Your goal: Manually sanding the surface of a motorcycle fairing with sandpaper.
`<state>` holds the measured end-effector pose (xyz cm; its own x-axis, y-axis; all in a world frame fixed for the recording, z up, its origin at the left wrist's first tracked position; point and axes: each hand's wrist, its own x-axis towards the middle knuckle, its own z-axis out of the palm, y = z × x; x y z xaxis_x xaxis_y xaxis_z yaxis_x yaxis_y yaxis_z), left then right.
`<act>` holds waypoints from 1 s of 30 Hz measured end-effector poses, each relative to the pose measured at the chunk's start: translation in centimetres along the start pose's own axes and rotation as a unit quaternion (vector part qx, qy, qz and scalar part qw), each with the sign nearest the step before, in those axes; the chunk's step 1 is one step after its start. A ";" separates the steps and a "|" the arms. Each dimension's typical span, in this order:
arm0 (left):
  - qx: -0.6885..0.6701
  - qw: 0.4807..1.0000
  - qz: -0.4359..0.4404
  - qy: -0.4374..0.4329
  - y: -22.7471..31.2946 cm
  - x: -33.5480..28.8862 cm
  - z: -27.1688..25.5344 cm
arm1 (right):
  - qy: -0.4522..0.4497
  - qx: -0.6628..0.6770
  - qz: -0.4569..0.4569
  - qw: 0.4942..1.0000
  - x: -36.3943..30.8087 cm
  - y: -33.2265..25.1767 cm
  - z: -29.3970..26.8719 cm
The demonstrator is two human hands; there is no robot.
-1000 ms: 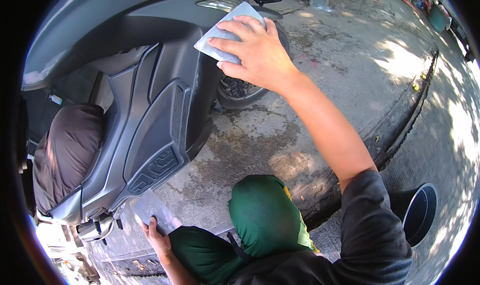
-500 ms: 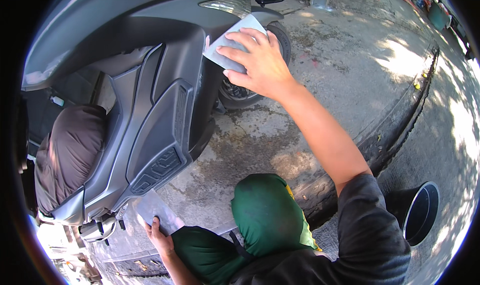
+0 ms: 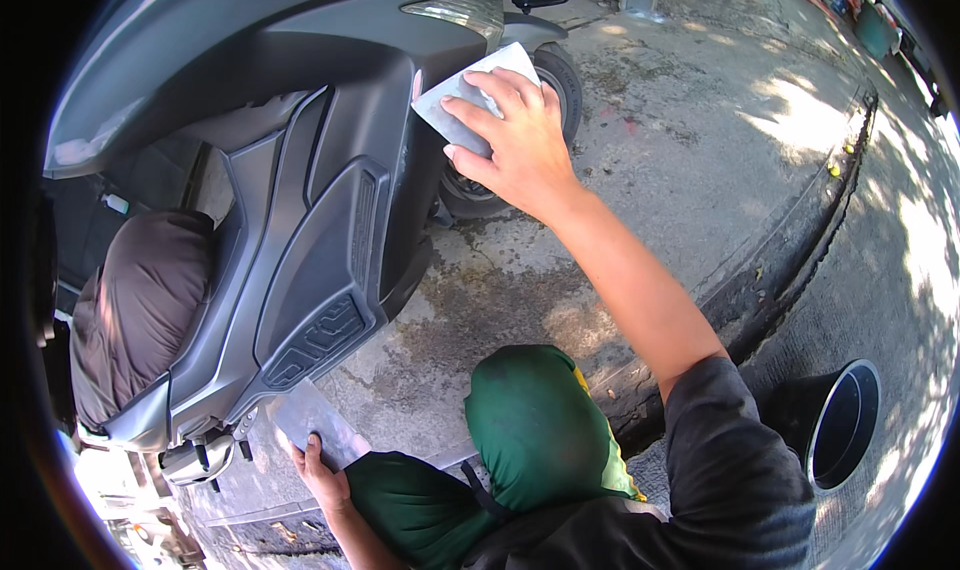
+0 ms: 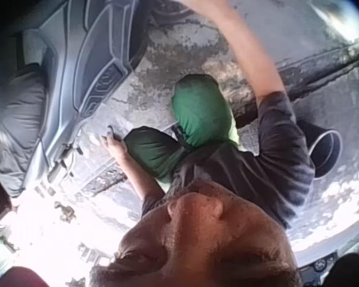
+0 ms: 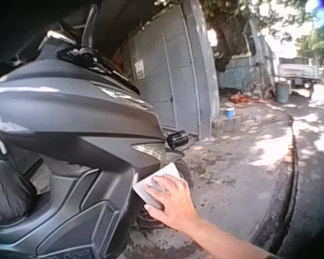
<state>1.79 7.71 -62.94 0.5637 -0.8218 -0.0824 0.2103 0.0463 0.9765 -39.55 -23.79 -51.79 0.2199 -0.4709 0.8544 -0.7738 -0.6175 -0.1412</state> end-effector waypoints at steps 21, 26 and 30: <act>-0.010 1.000 0.008 0.028 0.3 0.0 1.6 | 0.127 0.067 0.220 0.965 -1.1 -7.5 1.7; -0.010 1.000 0.001 0.016 0.1 0.1 1.5 | 0.145 0.045 0.202 0.967 0.5 -8.5 2.8; -0.023 1.000 -0.004 0.004 -0.5 0.6 0.3 | 0.166 0.013 0.209 0.964 1.8 -8.1 2.8</act>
<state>1.81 7.05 -63.39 0.5687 -0.8172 -0.0931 0.2524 0.0657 0.9654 -31.21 -21.35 -50.53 -0.3129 -0.4566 0.8328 -0.7381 -0.4350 -0.5157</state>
